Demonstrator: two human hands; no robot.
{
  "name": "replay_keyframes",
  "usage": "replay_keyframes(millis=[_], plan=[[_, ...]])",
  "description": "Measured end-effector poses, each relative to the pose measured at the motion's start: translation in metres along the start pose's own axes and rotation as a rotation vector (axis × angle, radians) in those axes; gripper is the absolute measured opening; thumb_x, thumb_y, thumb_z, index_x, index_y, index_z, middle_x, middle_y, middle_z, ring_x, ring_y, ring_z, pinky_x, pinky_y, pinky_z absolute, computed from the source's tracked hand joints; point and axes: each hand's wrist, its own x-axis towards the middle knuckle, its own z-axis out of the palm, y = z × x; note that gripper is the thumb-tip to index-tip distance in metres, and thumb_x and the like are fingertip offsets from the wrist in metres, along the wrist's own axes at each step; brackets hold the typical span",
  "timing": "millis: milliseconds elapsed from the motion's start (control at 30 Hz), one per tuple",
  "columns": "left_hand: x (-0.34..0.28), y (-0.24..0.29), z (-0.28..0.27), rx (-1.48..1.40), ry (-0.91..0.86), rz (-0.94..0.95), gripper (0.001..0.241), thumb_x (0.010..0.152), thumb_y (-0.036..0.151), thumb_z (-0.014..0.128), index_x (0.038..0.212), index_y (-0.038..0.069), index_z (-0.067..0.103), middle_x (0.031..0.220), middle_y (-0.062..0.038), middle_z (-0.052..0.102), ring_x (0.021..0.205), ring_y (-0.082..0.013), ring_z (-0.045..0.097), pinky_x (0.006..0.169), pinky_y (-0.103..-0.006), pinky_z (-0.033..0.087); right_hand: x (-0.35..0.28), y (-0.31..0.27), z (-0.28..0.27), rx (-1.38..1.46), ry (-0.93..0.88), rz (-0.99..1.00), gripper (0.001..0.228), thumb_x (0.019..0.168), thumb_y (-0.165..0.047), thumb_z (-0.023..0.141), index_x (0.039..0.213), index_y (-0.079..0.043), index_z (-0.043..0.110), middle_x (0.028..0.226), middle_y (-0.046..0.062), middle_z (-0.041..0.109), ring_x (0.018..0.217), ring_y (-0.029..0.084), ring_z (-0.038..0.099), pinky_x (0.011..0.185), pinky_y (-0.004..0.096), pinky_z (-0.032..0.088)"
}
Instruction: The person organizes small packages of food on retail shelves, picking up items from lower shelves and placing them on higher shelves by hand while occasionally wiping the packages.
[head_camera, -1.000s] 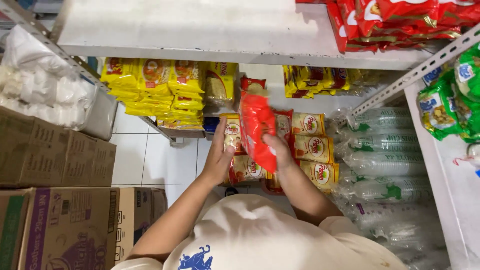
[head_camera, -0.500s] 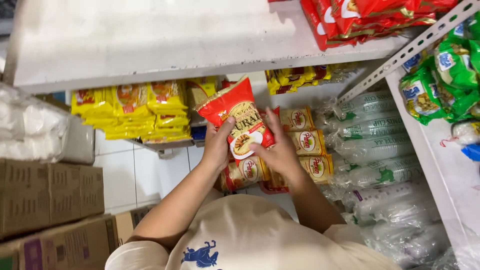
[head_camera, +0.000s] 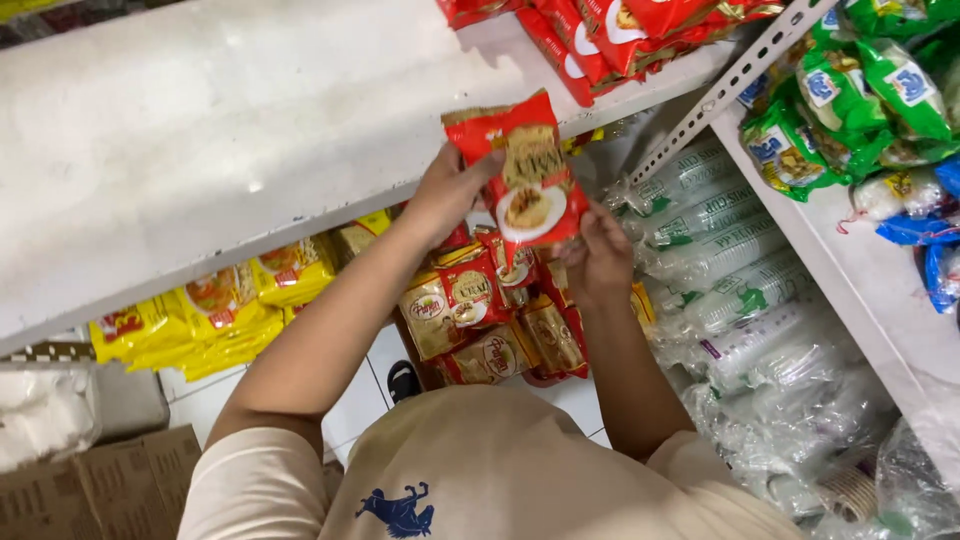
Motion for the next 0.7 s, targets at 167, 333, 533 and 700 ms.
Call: replay_keyframes(millis=[167,333,533,700], plan=[[0.074,0.024,0.0,0.002,0.063,0.028,0.04,0.096,0.035,0.067,0.117,0.002,0.058,0.096,-0.009,0.074,0.072,-0.0126,0.07,0.061,-0.0283,0.058,0.076,-0.01,0.015,-0.021,0.031,0.025,0.04,0.106,-0.022,0.062,0.138,0.003,0.059,0.095,0.01,0.067,0.074,0.023,0.068,0.065,0.036,0.06],[0.12,0.027,-0.012,0.093,0.105,-0.083,0.038,0.095,0.034,0.069,0.116,0.004,0.06,0.095,-0.007,0.072,0.073,-0.0116,0.068,0.063,-0.0285,0.06,0.139,-0.01,0.02,-0.092,0.076,0.12,0.039,0.102,-0.02,0.058,0.139,-0.007,0.056,0.101,0.012,0.067,0.079,0.027,0.068,0.066,0.043,0.058],[0.152,0.012,-0.026,0.031,0.107,-0.036,0.031,0.096,0.027,0.066,0.116,0.003,0.064,0.089,-0.003,0.07,0.07,-0.0116,0.065,0.063,-0.0299,0.059,0.157,-0.002,0.032,0.027,0.049,0.155,0.048,0.098,-0.022,0.056,0.144,-0.011,0.045,0.115,0.019,0.066,0.1,0.036,0.069,0.08,0.053,0.059],[0.135,0.012,-0.025,-0.12,0.074,0.017,0.027,0.1,0.022,0.065,0.118,0.003,0.064,0.087,-0.003,0.065,0.071,-0.0104,0.061,0.069,-0.0301,0.061,0.14,0.01,0.035,0.238,-0.082,0.07,0.059,0.1,-0.021,0.056,0.153,-0.016,0.031,0.127,0.02,0.062,0.118,0.038,0.064,0.095,0.057,0.058]])
